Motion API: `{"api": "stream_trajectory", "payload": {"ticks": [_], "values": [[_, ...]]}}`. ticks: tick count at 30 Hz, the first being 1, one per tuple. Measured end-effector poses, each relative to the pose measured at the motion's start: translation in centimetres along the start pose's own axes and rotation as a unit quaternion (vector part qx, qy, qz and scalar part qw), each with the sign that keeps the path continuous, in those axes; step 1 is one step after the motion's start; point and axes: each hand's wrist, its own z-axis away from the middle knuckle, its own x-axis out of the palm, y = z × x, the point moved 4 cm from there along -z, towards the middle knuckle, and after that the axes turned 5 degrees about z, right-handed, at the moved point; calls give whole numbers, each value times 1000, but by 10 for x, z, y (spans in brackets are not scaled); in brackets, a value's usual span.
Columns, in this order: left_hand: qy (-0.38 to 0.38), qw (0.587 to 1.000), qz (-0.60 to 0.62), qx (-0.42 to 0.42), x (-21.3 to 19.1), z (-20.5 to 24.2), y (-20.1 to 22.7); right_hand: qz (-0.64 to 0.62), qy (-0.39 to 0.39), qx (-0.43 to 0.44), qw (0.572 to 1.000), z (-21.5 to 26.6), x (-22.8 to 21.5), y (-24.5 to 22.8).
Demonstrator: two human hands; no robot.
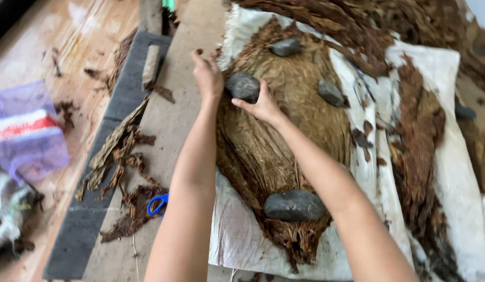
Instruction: The person arranges dried brown leaves on a white cloth, places several smooth stones on top to weigh them down, and uses blue scissors to trim edges. The person repeatedly lifts and repositions the leaves and stones, continuing to flatten and organize the material on the table.
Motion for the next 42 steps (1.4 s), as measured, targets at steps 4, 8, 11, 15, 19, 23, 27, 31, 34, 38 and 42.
{"api": "stream_trajectory", "payload": {"ticks": [4,8,11,15,19,23,27,31,34,38,42], "values": [[24,998,-38,48,5,-10,-40,-215,-72,-109,968,41,-77,50],[55,989,-106,82,2,-21,-54,-157,58,-97,981,143,-185,146],[57,989,-99,89,5,-14,-40,-36,232,51,971,204,-234,327],[45,987,-111,103,3,-10,-40,165,188,283,926,297,-253,451],[-20,998,-46,40,-14,-13,-40,-18,230,322,918,283,-270,594],[-10,998,8,-56,-61,-17,-49,-169,265,219,924,294,-322,497],[-58,993,76,-76,-93,3,24,-707,129,196,667,185,-345,470],[-176,971,141,-74,-82,70,149,-641,29,20,766,143,-296,290],[-252,950,169,-76,-44,108,168,-583,-9,-36,812,141,-235,160],[-366,907,151,-146,-29,192,216,-470,-55,-46,880,101,-120,123],[-318,908,181,-204,-18,205,135,-343,-21,-125,931,126,-86,88]]}}
